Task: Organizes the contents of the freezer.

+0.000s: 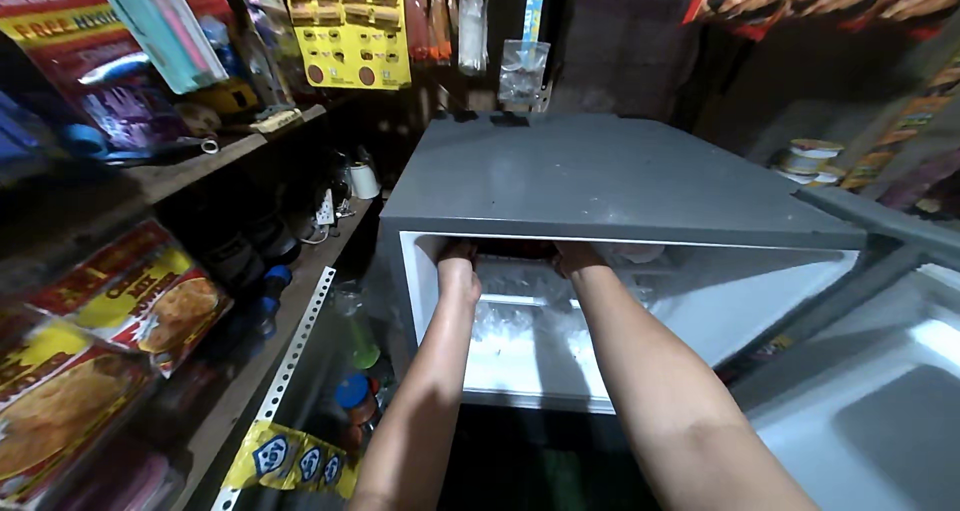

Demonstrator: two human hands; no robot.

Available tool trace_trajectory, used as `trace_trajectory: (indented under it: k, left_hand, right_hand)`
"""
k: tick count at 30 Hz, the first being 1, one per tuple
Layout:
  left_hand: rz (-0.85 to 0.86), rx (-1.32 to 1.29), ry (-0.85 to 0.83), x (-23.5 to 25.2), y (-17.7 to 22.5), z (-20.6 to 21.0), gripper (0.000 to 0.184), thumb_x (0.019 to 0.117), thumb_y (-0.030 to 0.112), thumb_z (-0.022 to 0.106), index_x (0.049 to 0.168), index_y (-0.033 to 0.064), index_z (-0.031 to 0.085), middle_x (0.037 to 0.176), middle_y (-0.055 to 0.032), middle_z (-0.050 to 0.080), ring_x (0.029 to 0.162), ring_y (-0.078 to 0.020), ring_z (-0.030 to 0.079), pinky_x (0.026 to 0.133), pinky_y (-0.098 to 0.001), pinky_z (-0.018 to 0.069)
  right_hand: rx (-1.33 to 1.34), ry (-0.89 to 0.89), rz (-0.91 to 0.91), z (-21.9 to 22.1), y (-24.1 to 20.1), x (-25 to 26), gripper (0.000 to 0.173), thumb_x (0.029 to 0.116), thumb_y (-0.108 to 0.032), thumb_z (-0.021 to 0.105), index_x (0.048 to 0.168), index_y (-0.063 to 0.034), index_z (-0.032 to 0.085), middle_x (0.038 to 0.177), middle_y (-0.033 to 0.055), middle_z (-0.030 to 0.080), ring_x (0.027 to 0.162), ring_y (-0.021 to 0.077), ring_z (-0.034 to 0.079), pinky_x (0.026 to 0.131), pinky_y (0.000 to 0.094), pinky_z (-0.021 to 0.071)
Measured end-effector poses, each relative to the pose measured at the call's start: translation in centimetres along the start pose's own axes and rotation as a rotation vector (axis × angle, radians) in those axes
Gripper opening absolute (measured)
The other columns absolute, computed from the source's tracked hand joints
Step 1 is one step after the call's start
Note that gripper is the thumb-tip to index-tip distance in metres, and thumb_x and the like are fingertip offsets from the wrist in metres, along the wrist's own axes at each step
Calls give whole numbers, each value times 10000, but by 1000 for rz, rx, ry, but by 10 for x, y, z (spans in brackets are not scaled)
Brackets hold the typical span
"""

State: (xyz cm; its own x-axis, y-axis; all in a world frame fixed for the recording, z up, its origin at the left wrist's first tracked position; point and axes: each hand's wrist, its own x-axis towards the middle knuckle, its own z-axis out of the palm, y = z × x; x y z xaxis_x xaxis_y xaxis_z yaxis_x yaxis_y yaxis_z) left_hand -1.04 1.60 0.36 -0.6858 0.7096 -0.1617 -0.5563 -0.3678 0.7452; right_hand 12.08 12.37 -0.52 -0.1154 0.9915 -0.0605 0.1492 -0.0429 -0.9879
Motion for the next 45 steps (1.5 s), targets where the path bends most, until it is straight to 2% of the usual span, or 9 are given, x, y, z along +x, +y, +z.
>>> trace_trajectory:
  k: [4,13,17,20,24,28,32,36,45]
  left_hand:
    - [0,-11,1,0,-1,-1,128,1035,8,509,1146,19,574,1011,-79,596,866,-141,573,777,-279,506]
    - [-14,13,14,2,-4,-5,171,1055,70,511,1209,14,560,1088,-94,596,934,-166,575,835,-321,509]
    - [-18,219,-34,-1,-1,-7,273,1091,186,486,1290,14,557,1173,-102,602,1017,-158,576,896,-326,500]
    - [-44,351,-63,-4,6,-3,351,1091,218,497,1381,23,536,1394,-134,563,1257,-213,539,1048,-407,455]
    - [-33,423,-50,-8,4,3,333,1079,209,522,1350,18,557,1364,-142,566,1220,-222,535,1015,-404,457]
    - [-31,534,-90,-21,-3,-5,396,1077,173,519,1420,-23,493,1473,-195,501,1361,-273,479,1110,-448,414]
    - [60,551,-175,-25,-25,-26,459,1054,134,541,1462,-33,416,1452,-228,493,1318,-286,502,1091,-460,424]
    - [89,599,-309,-42,-39,-60,517,1062,185,535,1541,59,383,1596,-203,363,1351,-335,495,1072,-511,439]
    - [95,639,-299,-61,-46,-159,317,1027,76,531,1320,-31,586,1298,-164,624,1083,-153,640,952,-328,516]
  right_hand:
    - [-181,-56,-44,-5,10,12,307,1064,-151,538,1313,19,597,1223,199,629,1050,259,598,929,438,493]
    - [-60,-56,-45,-7,6,5,311,1068,-111,513,1338,32,570,1247,195,613,1066,229,597,939,390,507]
    - [5,-35,196,-11,-9,0,283,1070,-308,519,1179,-63,609,882,71,583,666,133,536,589,286,483]
    - [97,-174,273,-22,-8,7,407,1047,-396,541,1321,-99,580,1058,138,658,807,234,652,673,389,565]
    - [-111,-162,125,-23,-9,-2,398,1068,-320,524,1381,-75,539,1190,158,637,942,238,656,774,385,562]
    - [-897,-29,-420,-22,-21,-8,641,1015,-449,609,1464,1,524,1512,281,483,1456,436,400,1183,639,281]
    - [-851,27,-537,-6,-12,3,765,903,-593,692,1420,-38,583,1484,248,526,1453,426,405,1189,656,249]
    - [-655,73,-535,12,1,16,745,864,-435,801,1369,59,566,1384,297,575,1348,430,515,1130,609,373]
    - [-529,177,-528,9,6,35,672,901,-248,766,1437,44,484,1410,264,546,1335,359,517,1114,542,410]
